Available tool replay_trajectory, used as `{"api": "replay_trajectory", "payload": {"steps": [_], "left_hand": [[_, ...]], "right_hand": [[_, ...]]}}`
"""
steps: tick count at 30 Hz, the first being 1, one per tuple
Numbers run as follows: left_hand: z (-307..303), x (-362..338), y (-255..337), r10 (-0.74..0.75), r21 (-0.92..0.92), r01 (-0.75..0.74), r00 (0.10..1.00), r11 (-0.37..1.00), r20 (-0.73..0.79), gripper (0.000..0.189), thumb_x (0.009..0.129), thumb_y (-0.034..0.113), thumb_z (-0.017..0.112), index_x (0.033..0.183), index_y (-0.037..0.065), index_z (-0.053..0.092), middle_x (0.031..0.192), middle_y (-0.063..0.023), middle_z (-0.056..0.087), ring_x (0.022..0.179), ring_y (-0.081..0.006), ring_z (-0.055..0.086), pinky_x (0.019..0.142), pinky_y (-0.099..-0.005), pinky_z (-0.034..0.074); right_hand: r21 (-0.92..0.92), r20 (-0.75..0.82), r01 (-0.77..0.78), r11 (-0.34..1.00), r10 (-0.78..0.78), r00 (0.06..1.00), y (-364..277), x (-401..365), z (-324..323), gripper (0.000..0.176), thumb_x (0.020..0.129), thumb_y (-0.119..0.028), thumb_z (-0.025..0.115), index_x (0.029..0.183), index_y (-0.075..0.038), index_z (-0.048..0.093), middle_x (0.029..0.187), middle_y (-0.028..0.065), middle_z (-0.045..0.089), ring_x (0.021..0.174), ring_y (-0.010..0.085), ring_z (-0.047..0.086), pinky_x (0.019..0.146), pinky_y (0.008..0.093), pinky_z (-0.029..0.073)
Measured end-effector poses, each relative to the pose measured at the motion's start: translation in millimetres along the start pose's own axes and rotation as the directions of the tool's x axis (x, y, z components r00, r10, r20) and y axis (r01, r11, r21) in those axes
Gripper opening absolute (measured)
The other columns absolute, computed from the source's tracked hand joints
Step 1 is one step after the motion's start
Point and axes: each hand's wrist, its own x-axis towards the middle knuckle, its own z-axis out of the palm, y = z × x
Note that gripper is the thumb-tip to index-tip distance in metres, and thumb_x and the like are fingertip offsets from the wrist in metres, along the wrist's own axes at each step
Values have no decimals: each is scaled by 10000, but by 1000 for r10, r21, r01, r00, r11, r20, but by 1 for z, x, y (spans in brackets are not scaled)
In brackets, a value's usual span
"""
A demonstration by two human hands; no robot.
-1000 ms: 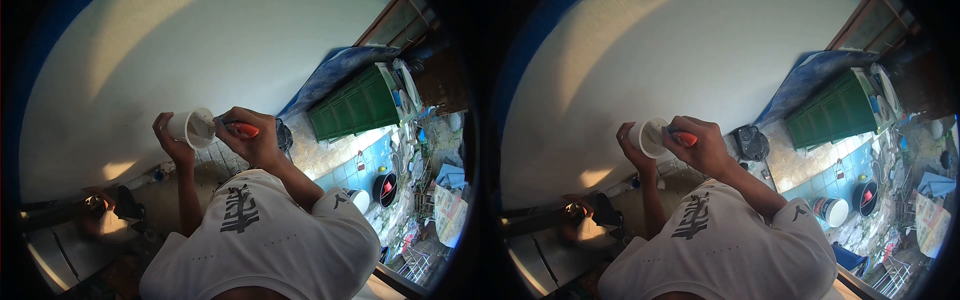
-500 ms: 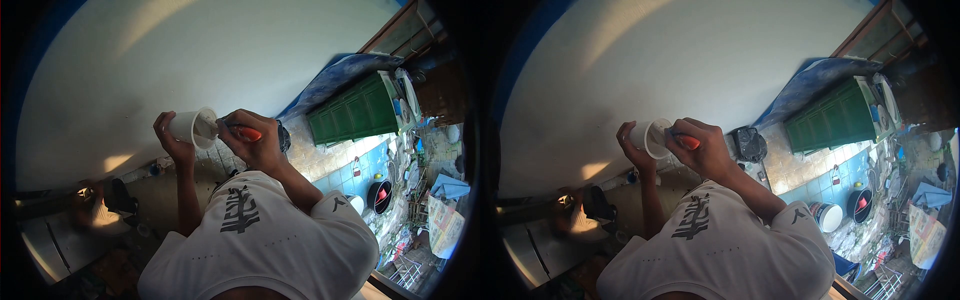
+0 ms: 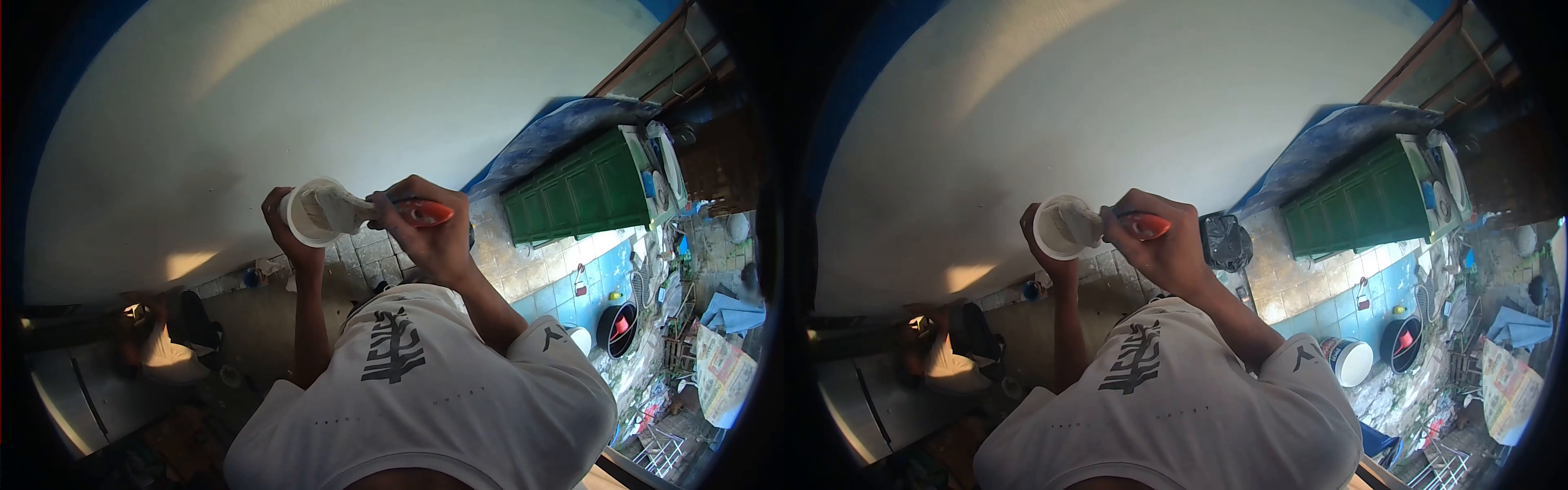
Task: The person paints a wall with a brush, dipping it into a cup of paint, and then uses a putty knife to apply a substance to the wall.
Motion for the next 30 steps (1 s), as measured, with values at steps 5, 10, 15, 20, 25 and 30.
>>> {"api": "replay_trajectory", "payload": {"steps": [5, 10, 15, 20, 25, 30], "left_hand": [[5, -27, -23, -272, -93, 272, 962, 958, 5, 684, 695, -67, 818, 1307, 31, 529, 1246, -117, 566, 1183, -281, 581, 1033, -389, 469], [17, -16, -4, -360, -156, 377, 924, 913, 126, 681, 702, -21, 864, 1301, 26, 543, 1222, -117, 605, 1157, -271, 610, 1032, -386, 479], [23, -9, 6, -381, -120, 399, 913, 909, 146, 692, 694, -3, 883, 1296, 22, 543, 1194, -122, 625, 1113, -281, 629, 1003, -395, 496], [32, -16, -6, -395, -189, 433, 895, 881, 206, 685, 689, -24, 874, 1291, 26, 551, 1215, -135, 635, 1129, -285, 623, 1006, -399, 485], [35, -24, -9, -407, -131, 444, 882, 886, 238, 756, 683, -27, 879, 1349, 8, 522, 1252, -154, 631, 1186, -310, 610, 1054, -407, 458], [39, -24, -2, -356, -76, 373, 918, 925, 173, 631, 721, 140, 952, 1224, -28, 611, 1158, -137, 703, 1051, -253, 677, 954, -397, 520]], "right_hand": [[286, -193, -69, 956, 128, 973, 2, 3, -11, 202, 981, -100, 704, 883, 66, 643, 787, 140, 726, 715, 192, 747, 632, 274, 596], [511, -285, -69, 857, 245, 927, 35, 11, -23, 196, 984, -113, 686, 903, 42, 597, 797, 167, 708, 661, 222, 735, 613, 325, 620], [680, -321, -58, 731, 368, 873, 53, 18, -31, 169, 992, -135, 654, 907, -29, 554, 753, 28, 546, 574, 212, 697, 581, 336, 636], [699, -426, 45, 713, 365, 828, 53, 37, -67, 181, 1019, -190, 648, 938, -56, 557, 795, 26, 551, 633, 194, 702, 618, 354, 646], [525, -677, 483, 701, 0, 736, 44, 82, -131, 122, 1030, -134, 635, 977, -37, 586, 928, 58, 643, 846, 176, 712, 777, 404, 656], [282, -757, 659, 698, -261, 599, 7, 116, -183, 169, 1025, -121, 640, 1062, 32, 576, 989, 132, 667, 909, 228, 730, 827, 419, 668]]}}
